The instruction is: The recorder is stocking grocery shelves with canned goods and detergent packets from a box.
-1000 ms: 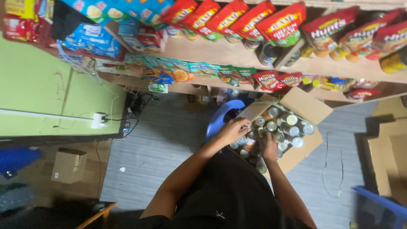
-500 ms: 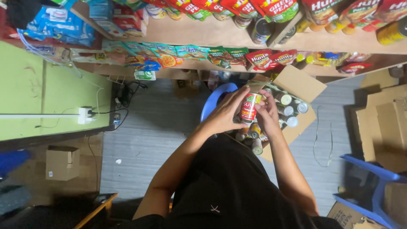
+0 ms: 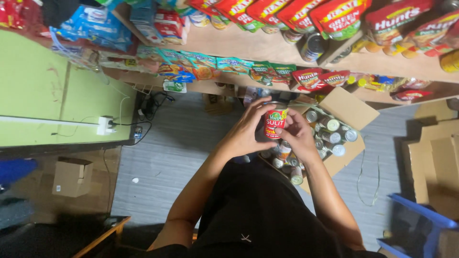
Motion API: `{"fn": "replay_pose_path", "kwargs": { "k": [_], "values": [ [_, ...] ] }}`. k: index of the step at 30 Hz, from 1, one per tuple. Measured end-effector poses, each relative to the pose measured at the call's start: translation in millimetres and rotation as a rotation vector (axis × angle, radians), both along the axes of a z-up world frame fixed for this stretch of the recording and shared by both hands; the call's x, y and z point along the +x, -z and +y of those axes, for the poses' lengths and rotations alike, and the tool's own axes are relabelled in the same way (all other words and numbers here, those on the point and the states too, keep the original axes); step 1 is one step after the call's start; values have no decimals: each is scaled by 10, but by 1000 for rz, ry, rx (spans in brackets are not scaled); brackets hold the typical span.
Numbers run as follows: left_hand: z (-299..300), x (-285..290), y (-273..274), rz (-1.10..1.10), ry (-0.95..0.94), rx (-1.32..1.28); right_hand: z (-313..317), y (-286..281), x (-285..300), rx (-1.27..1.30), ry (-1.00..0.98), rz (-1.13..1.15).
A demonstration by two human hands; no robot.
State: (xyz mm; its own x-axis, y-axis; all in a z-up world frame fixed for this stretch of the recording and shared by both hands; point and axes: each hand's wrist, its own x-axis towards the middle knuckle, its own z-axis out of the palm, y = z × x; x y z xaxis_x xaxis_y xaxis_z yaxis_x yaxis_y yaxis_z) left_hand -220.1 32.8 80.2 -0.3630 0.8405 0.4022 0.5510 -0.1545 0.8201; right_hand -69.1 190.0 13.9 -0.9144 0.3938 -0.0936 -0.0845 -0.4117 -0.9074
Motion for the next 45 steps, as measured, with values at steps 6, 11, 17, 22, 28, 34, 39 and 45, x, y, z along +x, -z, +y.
{"fn": "replay_pose_path", "kwargs": {
  "k": [6,11,17,22,28,34,39,45],
  "values": [
    [-162,-92,-7,-225,-261,-70,-132,-99,-364,221,24,211],
    [-205,-197,-149,-197,-486,-10,-255,-309,-686,503,27,156],
    [-291,-506,-447,-69,-562,184,-367,-668,-1048,729,61,222],
    [-380,-1175,-784,44,-634,254,-404,-965,-1102,944,134,173],
    [-387,-2090,-1293,318,-747,400,-377,-986,-1081,952,121,158],
    [-271,-3010,-1345,396,-821,431,-361,-947,-1061,903,86,93],
    [-205,-3240,-1314,665,-921,351,-345,-902,-1034,872,69,61],
    [-91,-3135,-1424,1069,-1130,162,-328,-844,-1006,852,53,98]
  ]
}}
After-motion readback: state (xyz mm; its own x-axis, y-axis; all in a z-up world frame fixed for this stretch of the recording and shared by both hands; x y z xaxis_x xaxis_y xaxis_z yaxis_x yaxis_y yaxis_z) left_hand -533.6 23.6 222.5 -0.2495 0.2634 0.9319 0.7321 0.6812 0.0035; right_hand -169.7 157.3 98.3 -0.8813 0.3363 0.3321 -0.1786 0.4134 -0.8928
